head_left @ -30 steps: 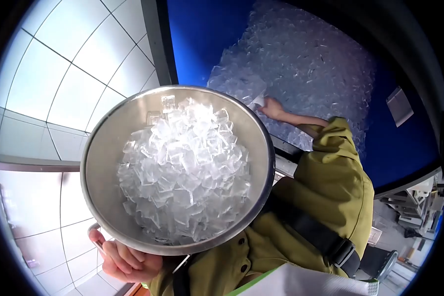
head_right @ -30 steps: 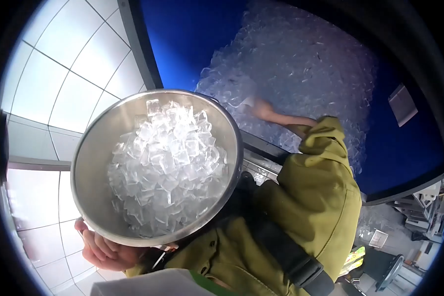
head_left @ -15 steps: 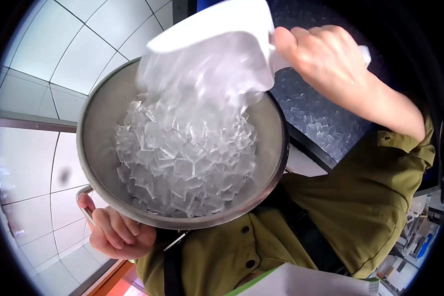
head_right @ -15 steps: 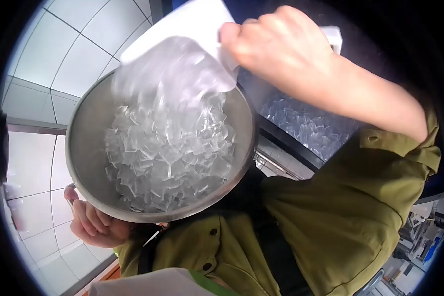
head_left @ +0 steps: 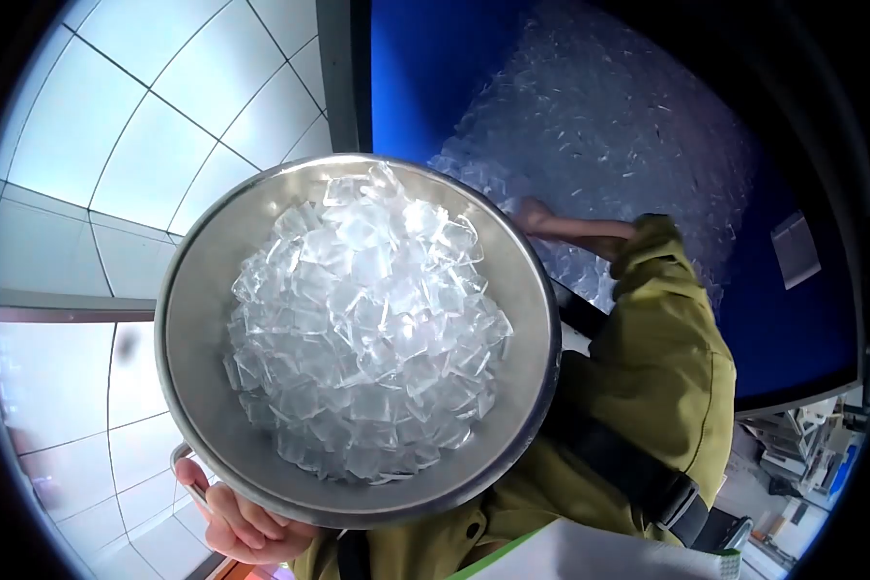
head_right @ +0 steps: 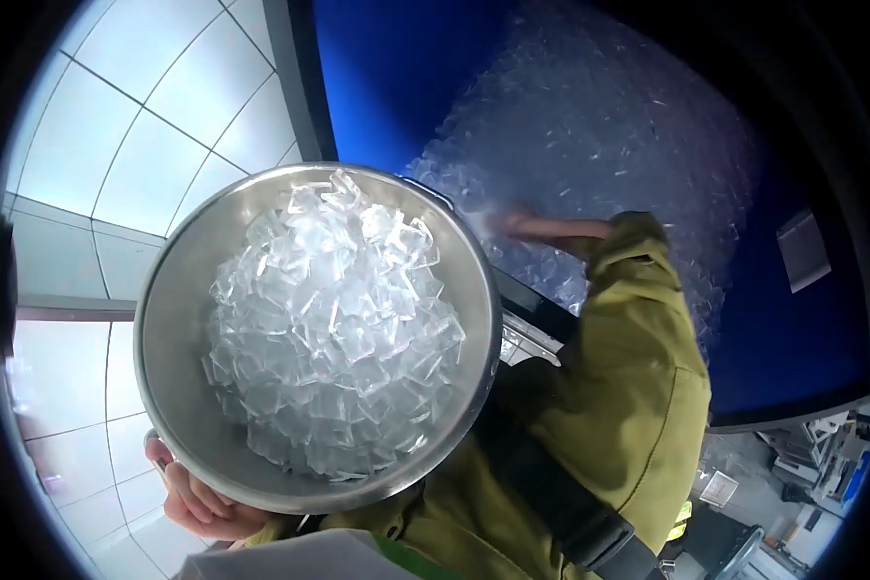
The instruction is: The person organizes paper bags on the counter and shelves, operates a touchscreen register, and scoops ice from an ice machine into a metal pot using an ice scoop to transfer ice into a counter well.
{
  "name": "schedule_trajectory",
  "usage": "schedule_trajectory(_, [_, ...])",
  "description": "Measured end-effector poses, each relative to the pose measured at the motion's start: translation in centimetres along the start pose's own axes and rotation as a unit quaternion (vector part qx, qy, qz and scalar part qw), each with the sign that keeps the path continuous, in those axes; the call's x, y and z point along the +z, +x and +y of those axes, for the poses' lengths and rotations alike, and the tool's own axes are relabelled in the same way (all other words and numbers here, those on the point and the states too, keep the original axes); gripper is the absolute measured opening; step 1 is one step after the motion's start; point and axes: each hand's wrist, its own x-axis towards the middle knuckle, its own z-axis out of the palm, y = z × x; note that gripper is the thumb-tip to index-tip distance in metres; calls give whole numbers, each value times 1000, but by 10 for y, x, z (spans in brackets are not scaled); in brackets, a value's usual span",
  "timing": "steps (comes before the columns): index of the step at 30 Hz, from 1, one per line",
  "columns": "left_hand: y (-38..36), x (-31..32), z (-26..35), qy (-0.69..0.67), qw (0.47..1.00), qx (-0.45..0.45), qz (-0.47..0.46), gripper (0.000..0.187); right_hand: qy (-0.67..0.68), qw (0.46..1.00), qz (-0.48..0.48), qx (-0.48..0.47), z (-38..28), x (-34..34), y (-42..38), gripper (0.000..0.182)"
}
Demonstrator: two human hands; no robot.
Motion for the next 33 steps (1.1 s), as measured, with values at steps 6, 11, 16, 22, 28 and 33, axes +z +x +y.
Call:
schedule_trajectory(6, [0,-15,17,47,998,-39,-30,36,3,982,173,-73,40,49,34,37])
schedule_trajectory(11, [-3,-16,15,28,996,-60,-57,30,49,967,175,-180,-18,-64,-70,33])
schedule_trajectory(16, [-3,-10,10,35,996,-60,-52,20,-179,931,186,-259,-118,-172,-155,20])
schedule_trajectory(22, [-2,-13,10,34,995,-71,-59,19,-402,813,260,-332,-158,-184,-212,15])
schedule_trajectory(28, [-7,-16,9,-26,998,-60,-27,14,-213,963,-116,117,0,-149,-147,26])
schedule_trajectory(33, [-9,-9,8,22,998,-50,-1,12,-28,988,-116,93,22,-50,-44,29])
